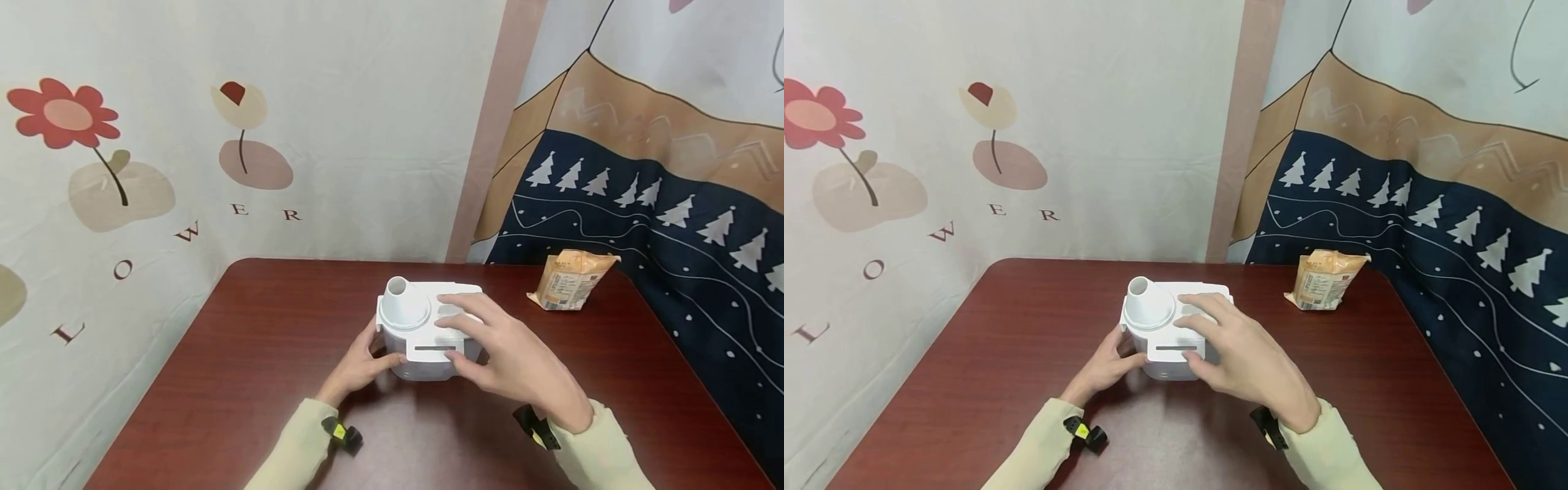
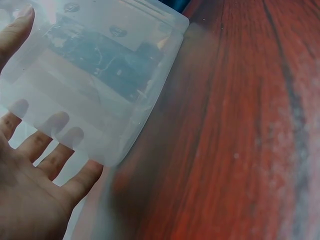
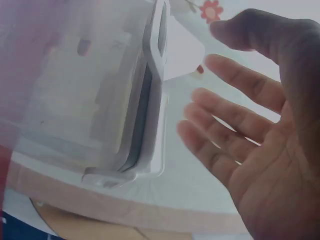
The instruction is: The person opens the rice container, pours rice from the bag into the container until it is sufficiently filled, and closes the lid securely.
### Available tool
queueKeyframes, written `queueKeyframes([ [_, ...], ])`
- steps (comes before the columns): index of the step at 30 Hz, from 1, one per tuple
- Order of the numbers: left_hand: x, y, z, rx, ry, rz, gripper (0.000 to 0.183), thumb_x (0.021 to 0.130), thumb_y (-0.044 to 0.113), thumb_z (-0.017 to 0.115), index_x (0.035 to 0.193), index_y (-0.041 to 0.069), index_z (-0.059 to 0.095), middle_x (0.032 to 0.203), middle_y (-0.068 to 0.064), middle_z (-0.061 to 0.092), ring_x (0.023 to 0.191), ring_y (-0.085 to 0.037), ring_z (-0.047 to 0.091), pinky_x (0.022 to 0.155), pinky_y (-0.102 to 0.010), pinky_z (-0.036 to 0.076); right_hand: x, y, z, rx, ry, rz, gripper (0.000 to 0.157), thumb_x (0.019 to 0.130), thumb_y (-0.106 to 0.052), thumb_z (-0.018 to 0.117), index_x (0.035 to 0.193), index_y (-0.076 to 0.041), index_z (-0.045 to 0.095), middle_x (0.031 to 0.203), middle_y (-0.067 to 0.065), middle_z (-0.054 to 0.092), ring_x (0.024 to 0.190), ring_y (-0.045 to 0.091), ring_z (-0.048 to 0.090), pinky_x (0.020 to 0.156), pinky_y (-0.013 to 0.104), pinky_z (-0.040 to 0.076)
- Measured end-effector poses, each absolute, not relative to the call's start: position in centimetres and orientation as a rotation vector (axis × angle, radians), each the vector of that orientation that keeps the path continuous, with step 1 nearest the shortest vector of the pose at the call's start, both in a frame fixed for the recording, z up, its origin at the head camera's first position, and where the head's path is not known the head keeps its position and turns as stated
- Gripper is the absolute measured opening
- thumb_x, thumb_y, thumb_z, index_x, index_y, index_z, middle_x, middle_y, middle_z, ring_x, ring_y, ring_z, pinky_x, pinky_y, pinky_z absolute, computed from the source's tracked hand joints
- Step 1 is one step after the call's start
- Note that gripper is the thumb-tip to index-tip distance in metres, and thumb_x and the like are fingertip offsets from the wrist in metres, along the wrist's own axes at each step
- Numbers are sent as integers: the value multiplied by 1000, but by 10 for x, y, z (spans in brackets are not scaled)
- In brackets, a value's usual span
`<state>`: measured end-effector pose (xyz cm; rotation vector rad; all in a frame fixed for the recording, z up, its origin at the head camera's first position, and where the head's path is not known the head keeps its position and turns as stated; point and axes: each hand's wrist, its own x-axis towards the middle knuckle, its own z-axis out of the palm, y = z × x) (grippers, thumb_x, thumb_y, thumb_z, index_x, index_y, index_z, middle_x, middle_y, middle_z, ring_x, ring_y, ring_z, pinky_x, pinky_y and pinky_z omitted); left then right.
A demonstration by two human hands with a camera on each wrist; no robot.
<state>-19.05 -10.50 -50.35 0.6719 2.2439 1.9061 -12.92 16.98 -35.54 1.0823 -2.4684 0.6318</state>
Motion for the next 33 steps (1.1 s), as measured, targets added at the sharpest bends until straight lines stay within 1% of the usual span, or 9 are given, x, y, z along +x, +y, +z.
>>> queueKeyframes([
  [6,-191,-104,-504,655,2240,1911,104,85,14,84,165,21,18,161,-12,41,143,-39,48,119,-58,37,-142,183,-358,1035,-2365,865,51,81,-14,84,130,-17,69,150,3,56,135,19,52,112,13,39],
  [9,-190,-104,-503,657,2242,1909,103,85,14,84,165,21,19,158,-12,44,140,-39,51,118,-58,39,-149,190,-361,959,-2371,961,54,82,-13,85,133,-18,68,149,2,57,135,18,52,114,14,37],
  [11,-189,-104,-501,654,2247,1907,102,85,14,84,165,21,21,156,-13,46,138,-39,52,117,-58,40,-153,193,-364,899,-2399,1005,54,84,-12,84,134,-19,67,149,0,58,136,18,51,116,19,38],
  [16,-189,-105,-499,659,2260,1903,100,84,13,83,164,22,22,154,-14,48,135,-40,55,117,-57,40,-163,198,-371,827,-2437,1095,52,89,-12,79,138,-20,64,148,-1,59,138,18,52,117,49,44],
  [18,-189,-105,-499,669,2259,1904,101,84,13,83,164,23,23,153,-13,48,134,-39,56,116,-56,40,-166,200,-374,809,-2452,1124,52,91,-12,78,139,-23,63,146,-1,60,137,18,54,115,55,44],
  [21,-189,-105,-498,698,2260,1919,101,81,13,86,162,24,26,151,-11,50,132,-34,57,114,-52,43,-170,202,-378,787,-2464,1159,49,93,-12,76,139,-24,64,142,-2,64,133,16,57,116,41,46],
  [25,-188,-101,-497,737,2309,1943,105,73,13,93,157,22,30,146,-6,54,131,-23,56,114,-36,44,-173,203,-381,788,-2463,1183,42,94,-8,73,133,-20,68,133,-3,69,124,14,62,111,16,43],
  [29,-186,-94,-498,702,2444,1918,110,66,19,98,154,22,33,143,-2,56,130,-17,54,113,-28,41,-173,204,-382,761,-2469,1137,38,93,-5,73,127,-21,72,126,-5,71,119,13,64,108,12,42],
  [33,-185,-88,-498,588,2596,1862,107,61,27,100,149,22,40,138,3,58,126,-15,55,112,-36,44,-174,204,-381,746,-2474,1074,33,92,-5,74,121,-21,75,122,-5,73,116,14,66,108,13,43],
])
